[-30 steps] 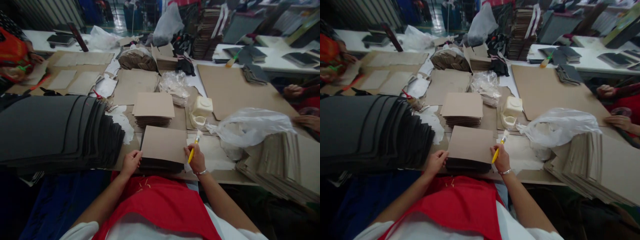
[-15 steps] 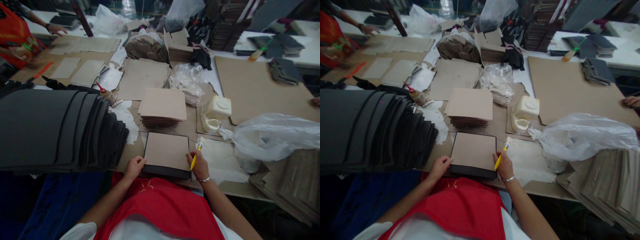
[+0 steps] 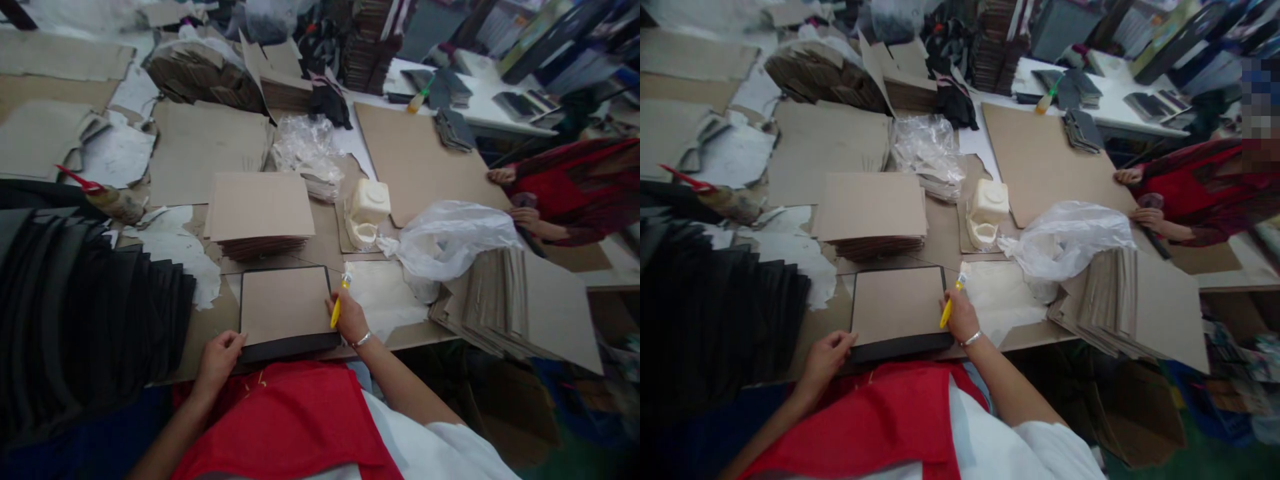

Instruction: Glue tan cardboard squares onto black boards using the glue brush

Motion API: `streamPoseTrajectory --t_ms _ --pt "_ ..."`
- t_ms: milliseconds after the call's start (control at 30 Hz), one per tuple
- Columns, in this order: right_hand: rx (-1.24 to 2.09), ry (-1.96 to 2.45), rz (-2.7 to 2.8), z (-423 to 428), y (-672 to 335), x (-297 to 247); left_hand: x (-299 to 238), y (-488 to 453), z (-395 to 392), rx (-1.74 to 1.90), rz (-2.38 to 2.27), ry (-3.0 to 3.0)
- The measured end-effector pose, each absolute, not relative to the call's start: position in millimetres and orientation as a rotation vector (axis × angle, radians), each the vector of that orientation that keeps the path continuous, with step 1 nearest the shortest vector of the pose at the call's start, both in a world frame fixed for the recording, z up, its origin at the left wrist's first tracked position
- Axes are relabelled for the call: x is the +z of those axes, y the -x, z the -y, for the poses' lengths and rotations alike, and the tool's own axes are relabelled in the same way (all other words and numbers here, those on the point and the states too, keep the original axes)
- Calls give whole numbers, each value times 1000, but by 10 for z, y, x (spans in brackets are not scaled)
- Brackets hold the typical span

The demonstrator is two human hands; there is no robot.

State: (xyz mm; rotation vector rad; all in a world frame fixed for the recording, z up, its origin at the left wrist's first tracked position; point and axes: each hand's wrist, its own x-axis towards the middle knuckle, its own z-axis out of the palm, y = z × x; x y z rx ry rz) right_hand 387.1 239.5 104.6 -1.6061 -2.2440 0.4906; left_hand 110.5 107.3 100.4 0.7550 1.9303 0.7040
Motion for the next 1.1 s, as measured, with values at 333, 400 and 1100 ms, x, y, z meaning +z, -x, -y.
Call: streamPoseTrajectory --t_ms 333,400,1100 --pt "510 1651 2321 -2413 -3822 1106 1009 -1114 -1102 713 -1933 -716" --pt "501 1670 2352 -2415 -3812 1109 1044 -1125 -1120 714 -1944 -738" --pt "47 1521 2767 -2469 -3605 1421 1459 -1307 -1637 -14 -1635 -2244"
